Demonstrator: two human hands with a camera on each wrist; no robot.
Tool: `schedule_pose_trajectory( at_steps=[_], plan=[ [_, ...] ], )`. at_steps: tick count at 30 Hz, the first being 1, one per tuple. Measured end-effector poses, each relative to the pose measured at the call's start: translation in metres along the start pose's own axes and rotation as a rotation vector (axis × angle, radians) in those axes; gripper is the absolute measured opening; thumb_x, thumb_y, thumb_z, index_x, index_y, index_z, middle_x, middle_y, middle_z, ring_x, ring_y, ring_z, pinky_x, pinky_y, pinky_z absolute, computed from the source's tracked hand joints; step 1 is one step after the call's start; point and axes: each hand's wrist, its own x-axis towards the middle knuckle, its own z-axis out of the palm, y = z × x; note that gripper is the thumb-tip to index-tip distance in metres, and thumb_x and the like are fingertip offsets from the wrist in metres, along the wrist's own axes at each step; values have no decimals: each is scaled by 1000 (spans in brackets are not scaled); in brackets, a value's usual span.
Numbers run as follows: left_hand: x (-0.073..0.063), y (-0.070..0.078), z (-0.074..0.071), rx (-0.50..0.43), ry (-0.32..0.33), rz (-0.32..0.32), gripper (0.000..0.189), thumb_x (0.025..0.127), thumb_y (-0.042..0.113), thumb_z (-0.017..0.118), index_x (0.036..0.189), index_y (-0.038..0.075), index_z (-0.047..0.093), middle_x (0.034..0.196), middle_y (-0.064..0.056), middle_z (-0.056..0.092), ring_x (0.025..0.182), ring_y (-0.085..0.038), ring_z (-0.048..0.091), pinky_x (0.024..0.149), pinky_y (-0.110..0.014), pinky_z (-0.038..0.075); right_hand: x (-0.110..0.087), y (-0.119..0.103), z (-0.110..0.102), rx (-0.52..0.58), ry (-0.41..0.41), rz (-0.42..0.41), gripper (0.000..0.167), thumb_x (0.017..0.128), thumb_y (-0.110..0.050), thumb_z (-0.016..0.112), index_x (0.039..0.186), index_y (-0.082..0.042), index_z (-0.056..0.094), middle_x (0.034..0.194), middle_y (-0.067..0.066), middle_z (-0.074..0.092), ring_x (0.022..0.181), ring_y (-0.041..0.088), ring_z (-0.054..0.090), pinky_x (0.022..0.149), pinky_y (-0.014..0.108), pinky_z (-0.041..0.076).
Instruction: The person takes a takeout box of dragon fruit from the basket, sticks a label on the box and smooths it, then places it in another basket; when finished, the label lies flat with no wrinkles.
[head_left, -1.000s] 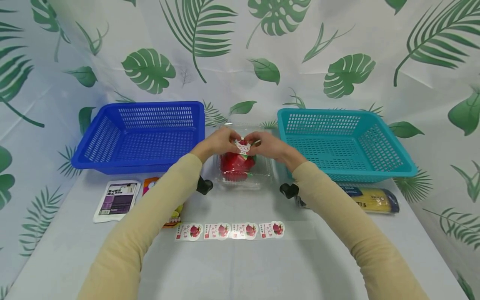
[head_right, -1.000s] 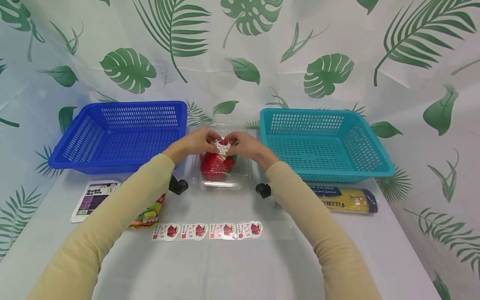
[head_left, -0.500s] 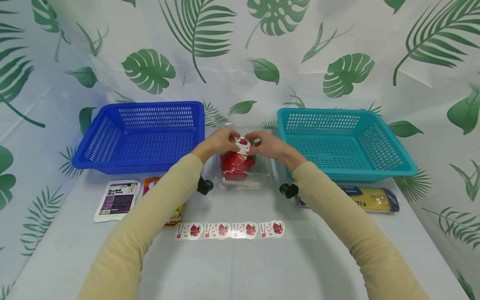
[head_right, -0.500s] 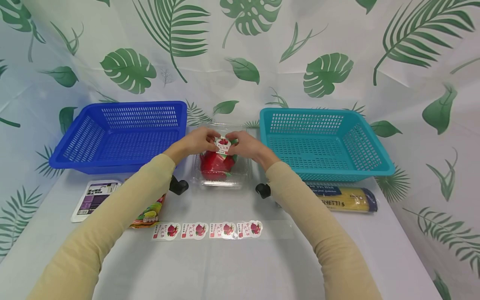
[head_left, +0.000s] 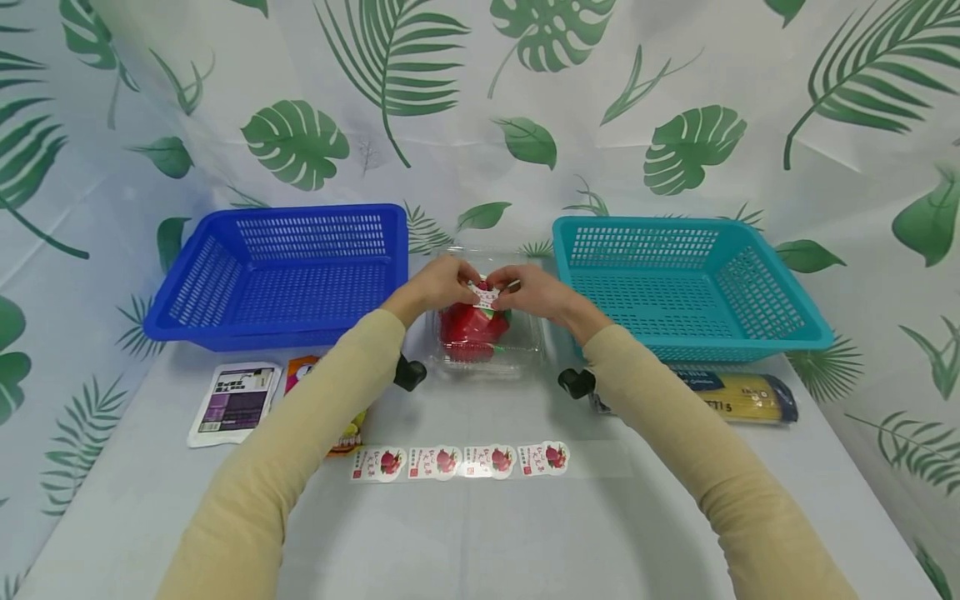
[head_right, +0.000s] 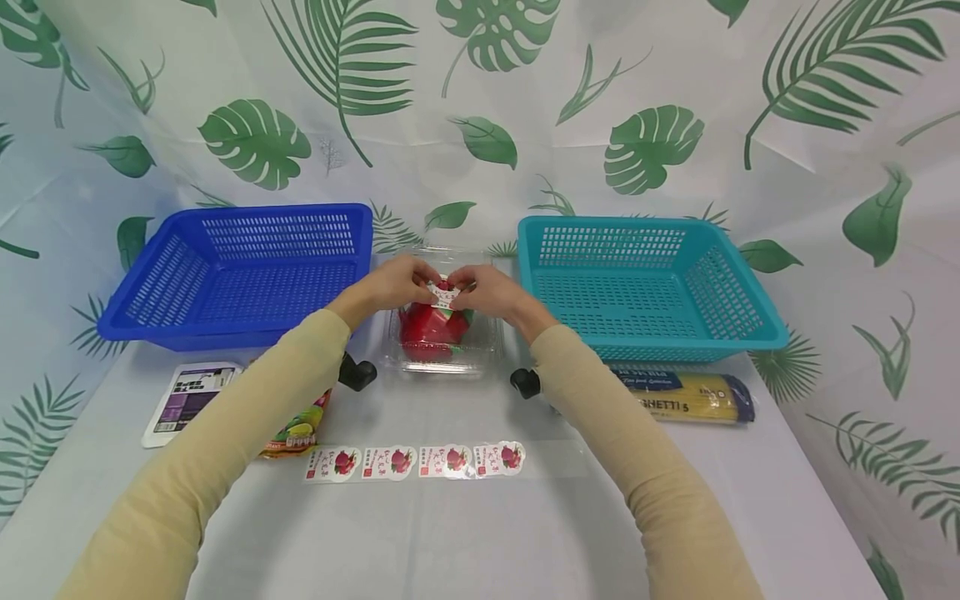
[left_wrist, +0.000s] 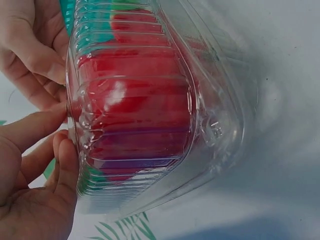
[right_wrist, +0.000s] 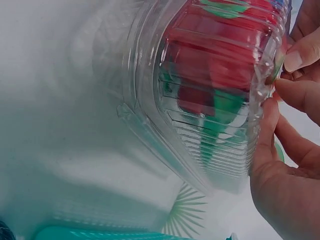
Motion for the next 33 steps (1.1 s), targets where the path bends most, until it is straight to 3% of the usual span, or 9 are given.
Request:
schedule_pose_trajectory(
  at_steps=[6,18,27,33],
  plan=[
    [1,-1,0,8,-9,6,42,91,16,70,129,3,61,114,-13,62,102,-23,56,92,-33,50,1,-1,1,-42,0,6,55,94,-18,65,144,-6,45,131,13,51,121,31,48,100,45,45],
    [-2,-1,-5,-27,-64,11,44,91,12,70,133,4,58,111,-12,60,100,-23,54,90,-34,50,-1,-1,0,3,-26,-17,50,96,-5,57,144,-2,42,130,17,50,116,32,49,99,44,46],
    [-1,-3,-7,-50,-88,-6,44,92,10,68,134,6,57,111,-11,60,101,-23,54,90,-33,50,0,-1,1,-32,-5,18,57,94,-20,66,145,-7,42,134,13,48,122,30,47,100,44,45],
    [-2,-3,-5,-47,-61,-1,44,91,12,70,133,5,58,111,-12,61,101,-23,55,90,-34,50,0,1,0,-2,-25,-19,52,95,-7,60,144,-2,41,130,16,49,116,31,50,98,42,46]
  ],
)
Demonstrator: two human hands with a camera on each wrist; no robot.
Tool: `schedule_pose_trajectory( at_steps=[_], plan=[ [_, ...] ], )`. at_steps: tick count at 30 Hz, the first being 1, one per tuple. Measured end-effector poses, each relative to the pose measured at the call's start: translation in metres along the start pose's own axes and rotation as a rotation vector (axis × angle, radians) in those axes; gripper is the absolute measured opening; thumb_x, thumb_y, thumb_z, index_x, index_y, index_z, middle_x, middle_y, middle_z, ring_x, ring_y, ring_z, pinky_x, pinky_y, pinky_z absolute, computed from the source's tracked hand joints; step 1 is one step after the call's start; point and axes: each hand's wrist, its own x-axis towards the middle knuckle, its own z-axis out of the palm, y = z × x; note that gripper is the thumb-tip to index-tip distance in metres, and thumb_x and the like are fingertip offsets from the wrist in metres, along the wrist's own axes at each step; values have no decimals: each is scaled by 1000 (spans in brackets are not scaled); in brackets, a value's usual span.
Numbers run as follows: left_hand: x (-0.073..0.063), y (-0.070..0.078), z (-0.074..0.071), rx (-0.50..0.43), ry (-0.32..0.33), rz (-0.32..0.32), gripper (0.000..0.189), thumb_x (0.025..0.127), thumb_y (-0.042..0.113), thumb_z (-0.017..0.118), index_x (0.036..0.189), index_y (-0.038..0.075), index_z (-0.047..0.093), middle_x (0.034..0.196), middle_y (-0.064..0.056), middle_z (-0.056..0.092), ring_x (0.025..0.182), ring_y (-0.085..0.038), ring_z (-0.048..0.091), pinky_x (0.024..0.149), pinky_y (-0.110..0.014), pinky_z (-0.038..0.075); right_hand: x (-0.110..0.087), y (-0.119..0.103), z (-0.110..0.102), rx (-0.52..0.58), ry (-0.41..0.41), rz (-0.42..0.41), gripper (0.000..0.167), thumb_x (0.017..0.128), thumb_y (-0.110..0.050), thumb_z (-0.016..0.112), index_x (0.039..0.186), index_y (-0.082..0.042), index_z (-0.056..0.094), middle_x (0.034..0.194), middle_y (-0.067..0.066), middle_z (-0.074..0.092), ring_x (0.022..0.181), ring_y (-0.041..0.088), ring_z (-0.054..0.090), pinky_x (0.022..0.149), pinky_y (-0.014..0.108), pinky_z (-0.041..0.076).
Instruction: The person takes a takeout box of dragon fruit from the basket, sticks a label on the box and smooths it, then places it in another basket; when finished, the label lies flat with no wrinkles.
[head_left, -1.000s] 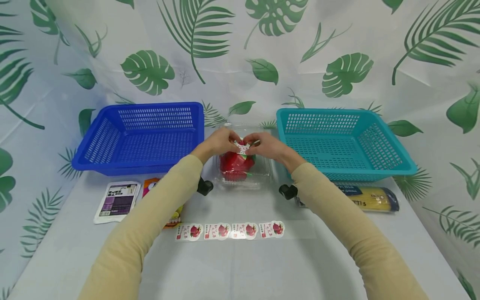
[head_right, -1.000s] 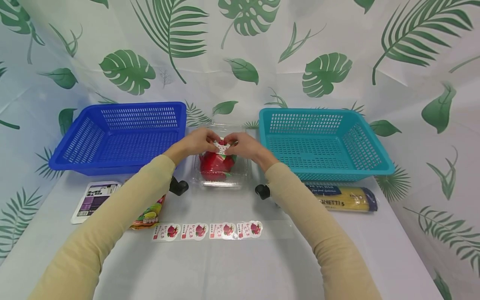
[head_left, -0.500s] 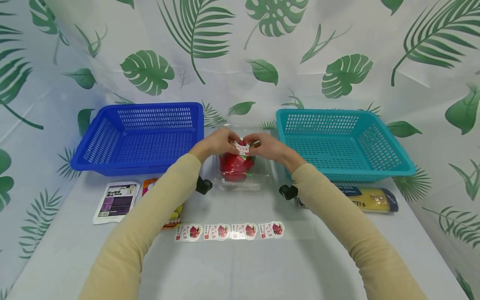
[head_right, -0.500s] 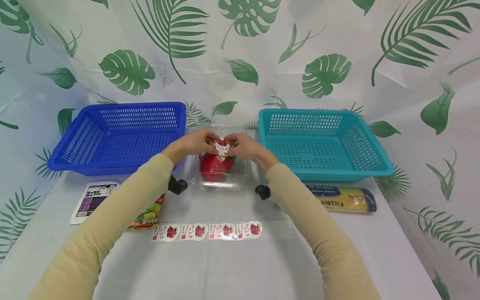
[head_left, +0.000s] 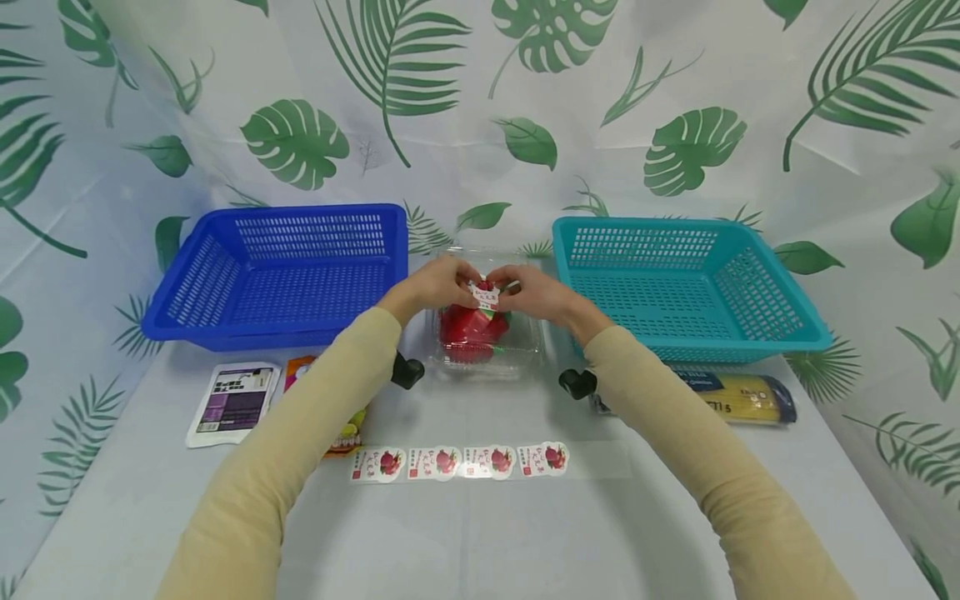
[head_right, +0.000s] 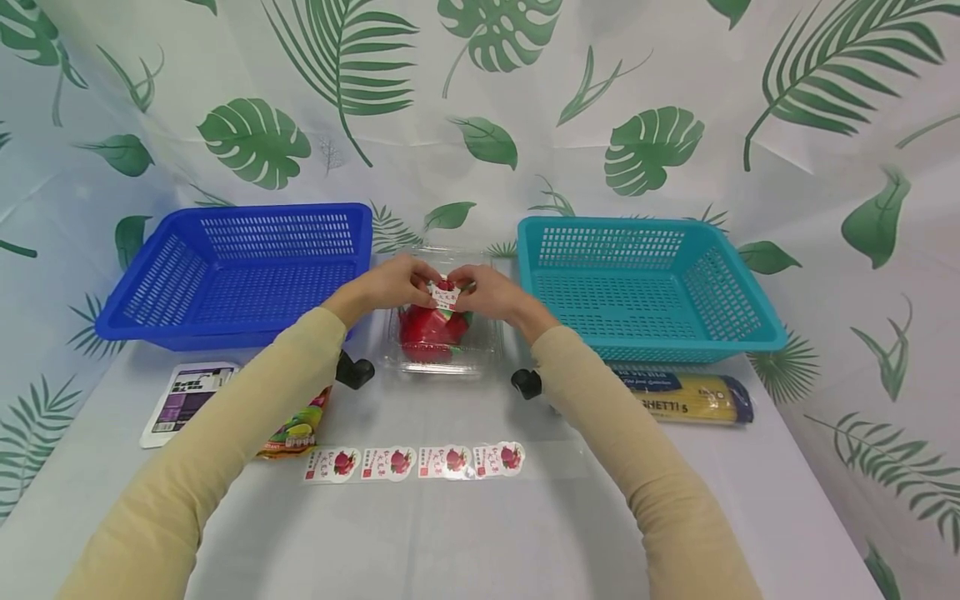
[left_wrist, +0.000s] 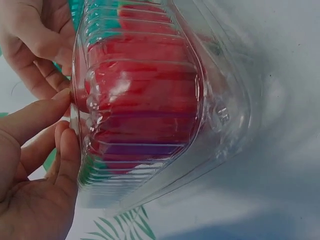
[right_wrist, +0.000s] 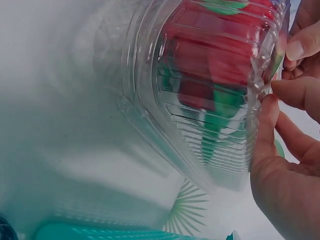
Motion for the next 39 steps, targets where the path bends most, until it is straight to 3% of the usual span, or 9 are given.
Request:
schedule_pose_trajectory(
  at_steps=[5,12,19,31,39],
  plan=[
    [0,1,3,35,43,18,43,90,14,70,130,3,59,112,-13,62,101,-23,55,91,-34,49,0,1,-1,4,-7,-10,50,95,-4,57,143,-1,41,131,17,49,115,31,50,97,41,47],
    [1,3,3,43,59,17,42,91,13,69,130,3,58,110,-13,60,99,-23,54,89,-33,49,-2,-2,0,-30,18,9,55,95,-20,65,143,-6,43,134,13,49,120,30,48,98,44,46],
    [1,0,2,14,56,-4,37,89,14,72,124,3,62,107,-11,62,96,-22,55,87,-31,50,-3,0,-1,14,-2,-24,52,95,-5,60,143,0,41,133,18,48,113,32,50,99,43,45],
    [2,-1,3,25,56,2,58,89,14,72,142,5,49,116,-13,58,103,-23,54,94,-34,49,-3,0,1,6,12,-2,57,95,-2,58,148,-3,38,144,14,41,113,31,53,99,43,46],
    [1,0,3,27,53,6,43,89,14,72,129,4,60,111,-12,63,99,-22,56,90,-33,50,-2,1,2,11,33,10,36,95,-1,58,130,0,52,121,16,53,107,29,50,93,39,48]
  ],
)
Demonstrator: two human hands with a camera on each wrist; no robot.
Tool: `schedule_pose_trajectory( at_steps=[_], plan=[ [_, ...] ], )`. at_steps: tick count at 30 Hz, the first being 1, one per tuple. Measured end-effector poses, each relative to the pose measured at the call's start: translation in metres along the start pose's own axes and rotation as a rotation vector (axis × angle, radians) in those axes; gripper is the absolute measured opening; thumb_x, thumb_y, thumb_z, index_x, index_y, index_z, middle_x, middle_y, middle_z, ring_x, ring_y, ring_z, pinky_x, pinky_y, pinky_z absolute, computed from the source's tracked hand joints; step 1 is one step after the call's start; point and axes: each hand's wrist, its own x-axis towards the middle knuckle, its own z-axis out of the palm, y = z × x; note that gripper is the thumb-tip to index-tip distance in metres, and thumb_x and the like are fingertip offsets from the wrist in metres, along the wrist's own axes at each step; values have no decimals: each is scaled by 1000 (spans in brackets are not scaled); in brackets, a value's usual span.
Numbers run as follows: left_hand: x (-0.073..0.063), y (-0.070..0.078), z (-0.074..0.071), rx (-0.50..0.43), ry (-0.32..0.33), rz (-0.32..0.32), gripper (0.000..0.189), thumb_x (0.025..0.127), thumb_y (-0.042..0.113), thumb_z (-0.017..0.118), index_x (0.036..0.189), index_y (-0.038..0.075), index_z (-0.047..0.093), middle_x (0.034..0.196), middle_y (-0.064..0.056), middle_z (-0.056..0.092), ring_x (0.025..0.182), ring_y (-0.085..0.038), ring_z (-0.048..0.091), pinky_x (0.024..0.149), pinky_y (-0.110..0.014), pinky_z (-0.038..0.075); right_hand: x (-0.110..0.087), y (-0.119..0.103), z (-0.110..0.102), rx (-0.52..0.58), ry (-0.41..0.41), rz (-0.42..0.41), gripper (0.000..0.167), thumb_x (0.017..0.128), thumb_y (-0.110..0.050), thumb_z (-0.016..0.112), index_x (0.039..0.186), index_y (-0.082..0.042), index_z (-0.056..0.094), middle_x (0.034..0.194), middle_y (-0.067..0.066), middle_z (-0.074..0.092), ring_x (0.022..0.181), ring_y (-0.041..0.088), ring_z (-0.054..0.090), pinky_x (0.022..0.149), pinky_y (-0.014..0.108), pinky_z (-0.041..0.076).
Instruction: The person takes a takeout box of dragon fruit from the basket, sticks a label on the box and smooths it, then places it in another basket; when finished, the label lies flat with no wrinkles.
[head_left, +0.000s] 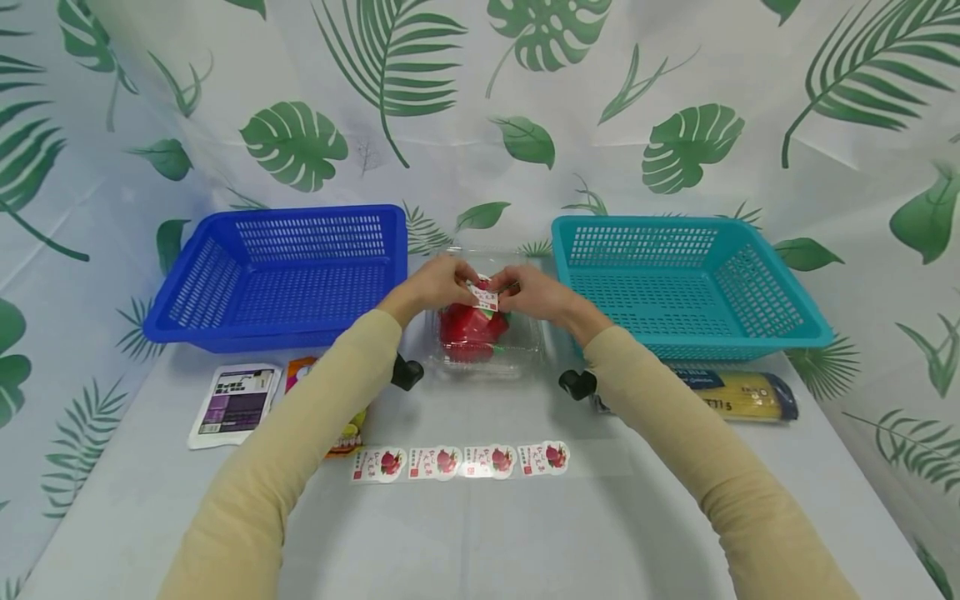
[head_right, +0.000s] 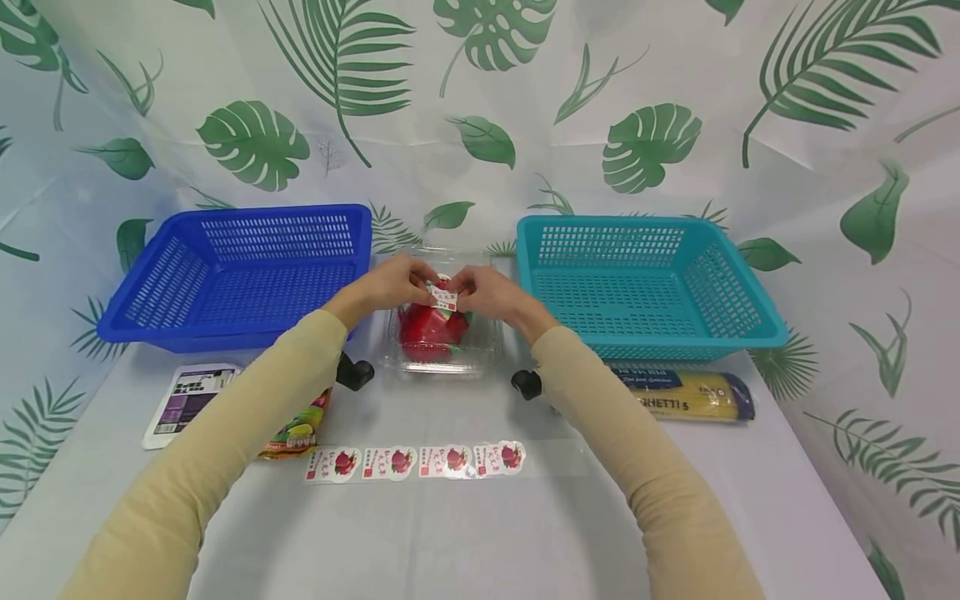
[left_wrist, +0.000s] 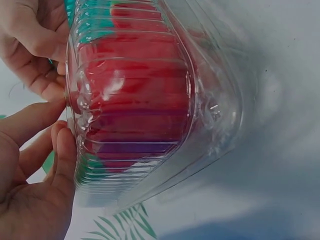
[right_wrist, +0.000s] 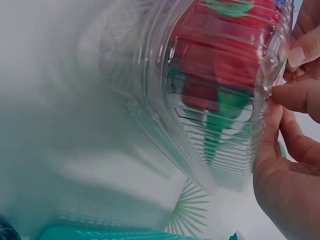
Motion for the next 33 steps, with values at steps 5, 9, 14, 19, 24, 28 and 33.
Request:
schedule_pose_trajectory(
  at_steps=[5,9,14,19,24,28,33],
  plan=[
    [1,0,-1,19,-12,-8,52,90,16,71,138,4,54,116,-12,60,102,-23,55,92,-33,49,1,1,-1,-15,-20,-5,49,96,-3,57,143,-2,44,129,15,52,111,29,51,97,41,47],
    [2,1,-1,30,-14,9,57,89,15,72,141,5,50,120,-13,58,106,-24,54,94,-35,48,1,1,-2,-15,-28,-15,58,96,-2,57,149,-1,35,139,15,46,114,30,52,100,43,45],
    [0,2,-2,19,-12,11,48,89,15,72,133,6,56,118,-13,58,106,-24,54,93,-35,49,2,1,-1,3,-14,-20,49,94,0,58,141,0,42,135,16,46,111,31,50,98,42,46],
    [-1,3,-2,12,-24,-3,46,90,15,70,133,5,58,118,-13,60,105,-24,55,93,-35,50,1,0,-1,-2,-21,-15,46,95,-1,58,139,0,46,129,16,49,112,30,49,96,39,48],
    [-1,4,-3,31,-20,11,52,90,14,71,138,4,54,120,-15,59,105,-25,55,93,-34,49,2,1,-2,-8,-41,-36,57,95,-1,57,149,0,36,142,15,43,112,30,51,98,42,47],
    [-1,3,-3,27,-14,17,53,89,14,72,137,5,53,120,-15,58,107,-25,55,94,-35,49,2,1,-2,-6,-35,-44,56,95,-1,57,147,0,37,141,15,44,110,30,53,97,42,47],
    [0,2,-3,12,-6,9,44,89,14,72,128,3,57,114,-14,60,103,-24,56,91,-34,50,2,3,-2,-9,-19,-53,34,95,0,57,128,3,50,116,16,52,101,26,49,90,36,47]
  ],
)
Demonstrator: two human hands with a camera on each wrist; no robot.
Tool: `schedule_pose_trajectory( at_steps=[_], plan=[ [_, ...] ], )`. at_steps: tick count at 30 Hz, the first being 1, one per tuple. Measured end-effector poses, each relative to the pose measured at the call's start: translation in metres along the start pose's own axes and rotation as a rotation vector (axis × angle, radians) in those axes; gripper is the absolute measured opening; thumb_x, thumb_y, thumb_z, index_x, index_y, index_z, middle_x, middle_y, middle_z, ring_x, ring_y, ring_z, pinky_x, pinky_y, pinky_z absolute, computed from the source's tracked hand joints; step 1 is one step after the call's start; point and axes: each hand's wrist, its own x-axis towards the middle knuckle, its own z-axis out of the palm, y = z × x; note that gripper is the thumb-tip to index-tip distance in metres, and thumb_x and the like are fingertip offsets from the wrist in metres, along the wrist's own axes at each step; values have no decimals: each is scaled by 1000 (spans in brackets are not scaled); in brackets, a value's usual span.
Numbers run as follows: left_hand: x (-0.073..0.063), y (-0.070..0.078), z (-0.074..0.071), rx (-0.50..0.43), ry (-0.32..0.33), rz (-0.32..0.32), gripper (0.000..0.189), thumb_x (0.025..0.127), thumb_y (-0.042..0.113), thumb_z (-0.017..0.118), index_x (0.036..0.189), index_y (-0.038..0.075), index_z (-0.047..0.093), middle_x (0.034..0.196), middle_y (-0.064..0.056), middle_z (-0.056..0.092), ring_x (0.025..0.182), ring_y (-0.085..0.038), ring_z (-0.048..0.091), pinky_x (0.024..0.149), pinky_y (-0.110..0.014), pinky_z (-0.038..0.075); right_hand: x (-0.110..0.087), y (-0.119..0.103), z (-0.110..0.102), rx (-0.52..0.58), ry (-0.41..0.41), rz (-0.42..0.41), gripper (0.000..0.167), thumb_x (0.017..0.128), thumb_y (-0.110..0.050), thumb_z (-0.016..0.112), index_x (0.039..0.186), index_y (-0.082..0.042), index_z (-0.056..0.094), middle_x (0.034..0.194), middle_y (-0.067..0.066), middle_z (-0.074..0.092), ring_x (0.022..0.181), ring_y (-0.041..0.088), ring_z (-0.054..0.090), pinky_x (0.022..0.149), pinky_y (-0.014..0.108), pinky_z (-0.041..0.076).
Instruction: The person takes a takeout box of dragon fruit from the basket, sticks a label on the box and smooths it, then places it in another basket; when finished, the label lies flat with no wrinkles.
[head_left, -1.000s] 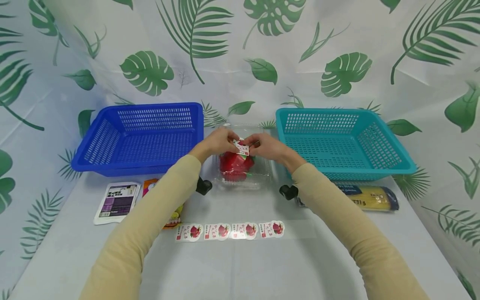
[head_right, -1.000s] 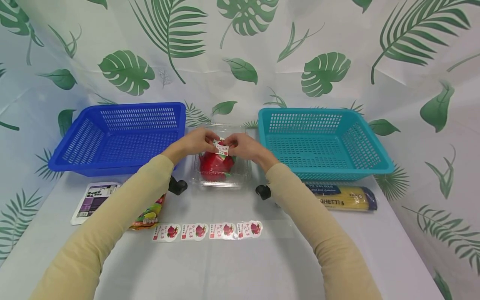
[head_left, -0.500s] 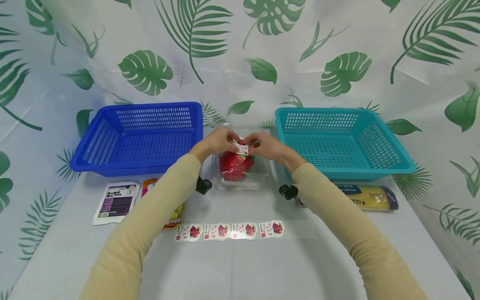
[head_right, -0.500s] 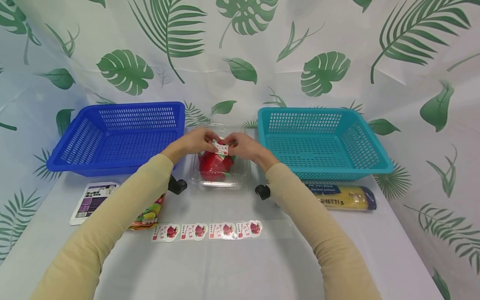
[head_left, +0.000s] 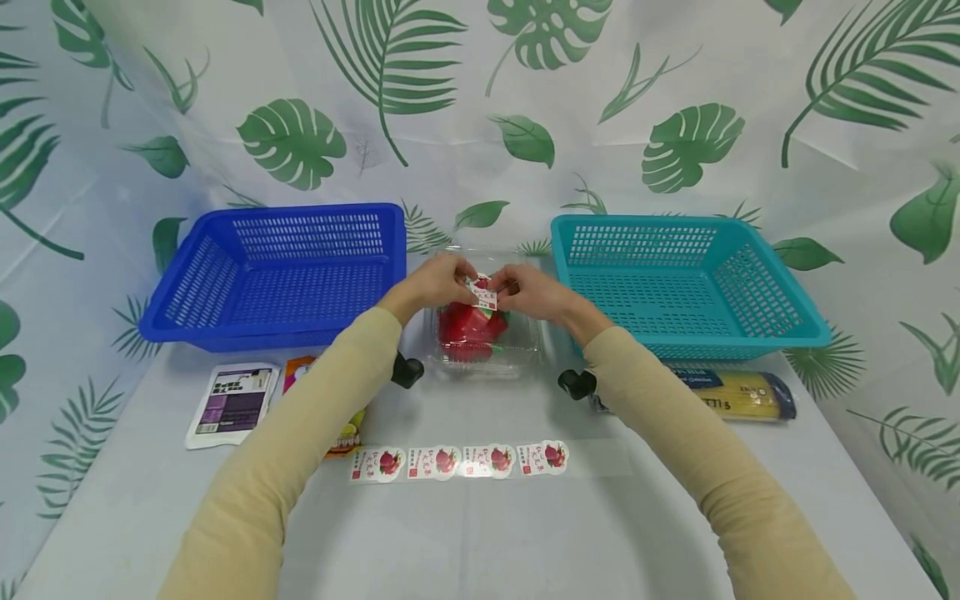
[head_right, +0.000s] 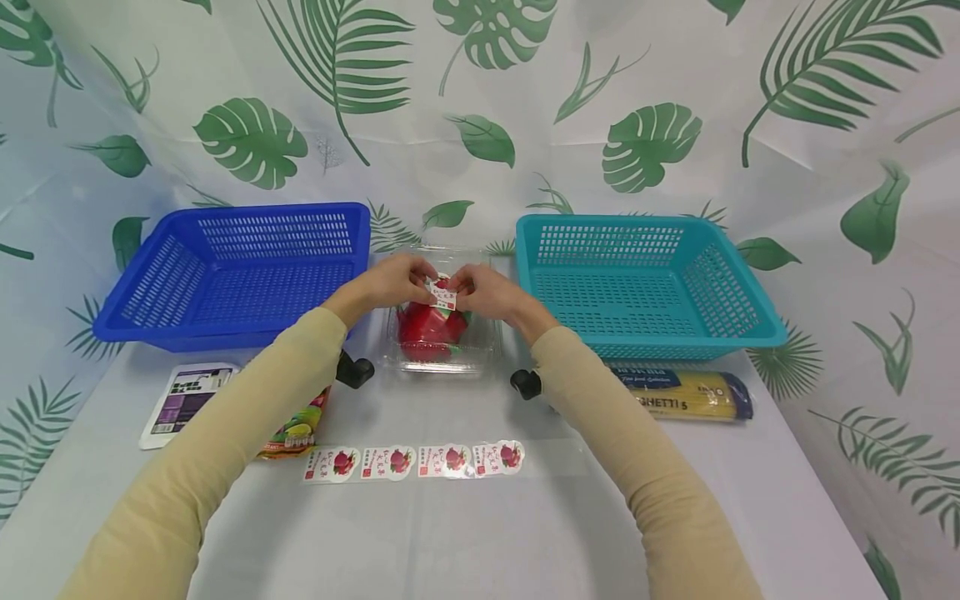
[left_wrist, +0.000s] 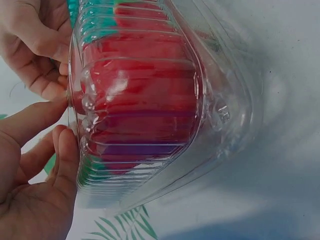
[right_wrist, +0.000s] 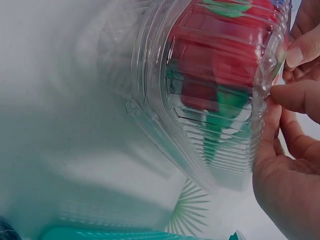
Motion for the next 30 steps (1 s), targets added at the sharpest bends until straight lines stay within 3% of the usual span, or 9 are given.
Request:
schedule_pose_trajectory(
  at_steps=[3,9,13,24,30],
  plan=[
    [0,-1,1,-20,-3,-22,41,89,14,71,126,2,59,113,-13,62,100,-24,56,90,-33,51,-2,-2,0,-3,-2,6,30,95,0,57,125,3,53,109,16,53,99,26,47,89,38,47],
    [-2,-1,-1,-44,-25,-33,46,90,13,70,133,4,56,114,-13,61,101,-24,56,91,-34,50,-1,-1,0,-4,-14,46,48,96,-6,59,143,-4,45,133,15,50,114,30,49,98,44,46],
    [-2,-2,-2,-58,-40,-22,50,89,13,72,135,4,55,108,-12,60,98,-23,54,90,-32,50,1,1,0,4,-15,26,52,96,-7,60,145,-5,43,139,13,47,114,30,51,98,44,47],
    [-1,-4,-2,-83,-45,-23,48,91,14,70,135,6,55,110,-11,60,100,-23,53,92,-34,49,-1,0,0,11,-13,9,49,96,-8,59,143,-5,44,141,14,45,115,31,51,98,45,46],
    [-1,-3,-1,-95,-32,-31,38,91,12,69,127,4,59,112,-12,60,102,-24,54,93,-34,49,0,1,0,2,-13,11,51,95,-5,59,144,-5,43,141,14,44,115,31,50,98,43,47]
  ],
)
